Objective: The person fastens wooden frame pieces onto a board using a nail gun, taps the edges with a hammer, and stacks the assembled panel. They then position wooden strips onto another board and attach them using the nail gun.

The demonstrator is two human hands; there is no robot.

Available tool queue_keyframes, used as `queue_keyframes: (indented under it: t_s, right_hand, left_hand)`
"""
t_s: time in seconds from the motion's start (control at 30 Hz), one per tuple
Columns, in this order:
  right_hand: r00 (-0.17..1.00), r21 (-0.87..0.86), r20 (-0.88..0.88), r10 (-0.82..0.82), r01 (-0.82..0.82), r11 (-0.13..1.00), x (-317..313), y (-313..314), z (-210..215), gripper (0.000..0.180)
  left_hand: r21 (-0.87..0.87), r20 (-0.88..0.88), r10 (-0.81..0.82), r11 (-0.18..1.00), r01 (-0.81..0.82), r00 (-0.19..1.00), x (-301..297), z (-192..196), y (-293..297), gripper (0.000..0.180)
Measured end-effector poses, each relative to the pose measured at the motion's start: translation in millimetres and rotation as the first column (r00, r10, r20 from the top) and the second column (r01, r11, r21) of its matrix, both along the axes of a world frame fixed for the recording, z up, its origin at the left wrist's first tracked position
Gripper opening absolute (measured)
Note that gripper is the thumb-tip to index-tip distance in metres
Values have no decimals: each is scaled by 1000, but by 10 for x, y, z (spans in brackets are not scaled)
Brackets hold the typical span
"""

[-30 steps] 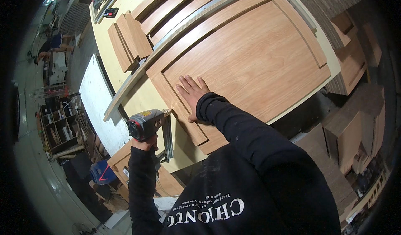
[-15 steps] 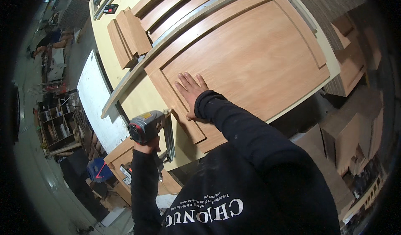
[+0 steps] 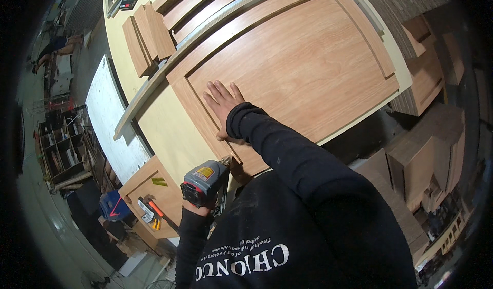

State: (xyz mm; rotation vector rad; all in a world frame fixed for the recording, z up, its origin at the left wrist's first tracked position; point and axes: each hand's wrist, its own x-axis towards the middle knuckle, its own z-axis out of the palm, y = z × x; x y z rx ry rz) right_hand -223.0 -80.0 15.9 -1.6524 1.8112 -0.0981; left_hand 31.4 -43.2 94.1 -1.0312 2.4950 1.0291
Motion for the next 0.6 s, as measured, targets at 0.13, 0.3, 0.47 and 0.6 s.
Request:
queue_keyframes:
  t_s: [0.13,0.3,0.47,0.6]
  right_hand:
    - [1000,-47,15,-11,12,999,-2,26,-18,109]
    - [1000,-45,19,-9,10,999,-3,34,-13,110]
    - [1000,-43,25,-10,11,999,-18,31,-25,111]
    - [1000,-44,15,-6,7,999,-5,22,-31,111]
  left_hand:
    - [112,103,148,981,-159,984,-11,87,79,41]
    - [66,144,69,995,-79,987,-13,85,113,38]
    - [10,-60,178,984,-178,982,-47,44,140,21]
    - [59,1,245,968,-244,970,-35,61,204,19]
